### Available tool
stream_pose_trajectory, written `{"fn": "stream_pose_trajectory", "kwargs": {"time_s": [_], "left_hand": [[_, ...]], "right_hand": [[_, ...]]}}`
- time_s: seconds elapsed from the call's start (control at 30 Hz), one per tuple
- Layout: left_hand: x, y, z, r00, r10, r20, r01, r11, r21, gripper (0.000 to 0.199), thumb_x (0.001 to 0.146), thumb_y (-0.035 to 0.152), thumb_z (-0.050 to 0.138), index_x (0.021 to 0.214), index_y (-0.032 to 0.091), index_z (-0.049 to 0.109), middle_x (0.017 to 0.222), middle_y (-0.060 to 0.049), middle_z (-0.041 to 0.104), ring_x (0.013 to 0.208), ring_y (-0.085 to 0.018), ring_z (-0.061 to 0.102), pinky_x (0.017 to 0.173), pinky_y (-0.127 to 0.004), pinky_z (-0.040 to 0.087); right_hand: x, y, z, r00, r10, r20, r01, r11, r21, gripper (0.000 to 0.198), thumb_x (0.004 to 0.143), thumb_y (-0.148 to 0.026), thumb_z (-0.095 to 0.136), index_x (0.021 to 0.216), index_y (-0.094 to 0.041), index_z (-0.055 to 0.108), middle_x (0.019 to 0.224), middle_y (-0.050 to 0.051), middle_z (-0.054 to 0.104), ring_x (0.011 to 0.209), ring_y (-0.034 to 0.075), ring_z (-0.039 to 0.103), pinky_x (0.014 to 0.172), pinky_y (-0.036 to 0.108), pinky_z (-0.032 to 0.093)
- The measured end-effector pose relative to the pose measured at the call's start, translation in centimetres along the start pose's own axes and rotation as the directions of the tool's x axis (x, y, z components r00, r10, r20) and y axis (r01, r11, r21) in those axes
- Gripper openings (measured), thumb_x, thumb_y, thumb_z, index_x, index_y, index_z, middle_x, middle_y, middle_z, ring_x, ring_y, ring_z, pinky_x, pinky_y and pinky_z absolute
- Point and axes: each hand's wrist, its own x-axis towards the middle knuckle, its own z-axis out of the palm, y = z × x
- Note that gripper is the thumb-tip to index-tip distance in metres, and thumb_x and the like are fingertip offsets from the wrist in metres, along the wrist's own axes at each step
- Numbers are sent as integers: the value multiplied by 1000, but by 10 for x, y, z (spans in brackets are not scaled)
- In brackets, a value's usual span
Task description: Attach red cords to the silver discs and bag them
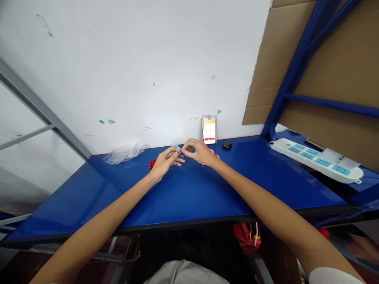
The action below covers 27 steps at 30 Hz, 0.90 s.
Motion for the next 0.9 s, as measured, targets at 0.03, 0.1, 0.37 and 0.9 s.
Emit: {"fn": "stream_pose_trajectory", "kwargs": {"time_s": [0.03, 0.1, 0.37, 0.9], "left_hand": [[-1, 1, -1, 1000, -7, -1, 7, 1000, -20, 46, 98, 55, 73, 122, 17, 66, 117, -14, 77, 97, -24, 80, 83, -35, 65], [-1, 4, -3, 1000, -4, 3, 4, 1000, -29, 45, 97, 54, 76, 121, 16, 69, 117, -15, 77, 99, -26, 81, 82, -34, 65], [-1, 2, -12, 996, -22, 88, 14, 995, 94, 33, 91, 43, 81, 102, 16, 65, 97, -9, 74, 81, -26, 82, 60, -29, 63], [-1, 4, -19, 958, -146, 246, 157, 987, -25, 47, 99, 60, 69, 112, 14, 66, 99, -12, 76, 71, -20, 79, 55, -24, 56]], "right_hand": [[-1, -1, 4, 1000, 11, 9, -11, 1000, 28, 18, 98, -40, 69, 96, -23, 75, 96, 5, 75, 86, 22, 72, 83, 37, 60], [-4, -1, 8, 999, 23, 22, -24, 998, 52, 19, 99, -42, 70, 99, -24, 77, 96, 4, 77, 86, 22, 73, 82, 36, 59], [-4, -3, 4, 986, 87, 145, -92, 995, 28, 18, 94, -42, 76, 92, -24, 77, 87, 3, 78, 81, 21, 73, 78, 35, 58], [-6, 10, 7, 954, 131, 271, -211, 933, 292, 48, 87, -36, 83, 131, -21, 73, 87, 1, 78, 82, 20, 74, 84, 35, 57]]}}
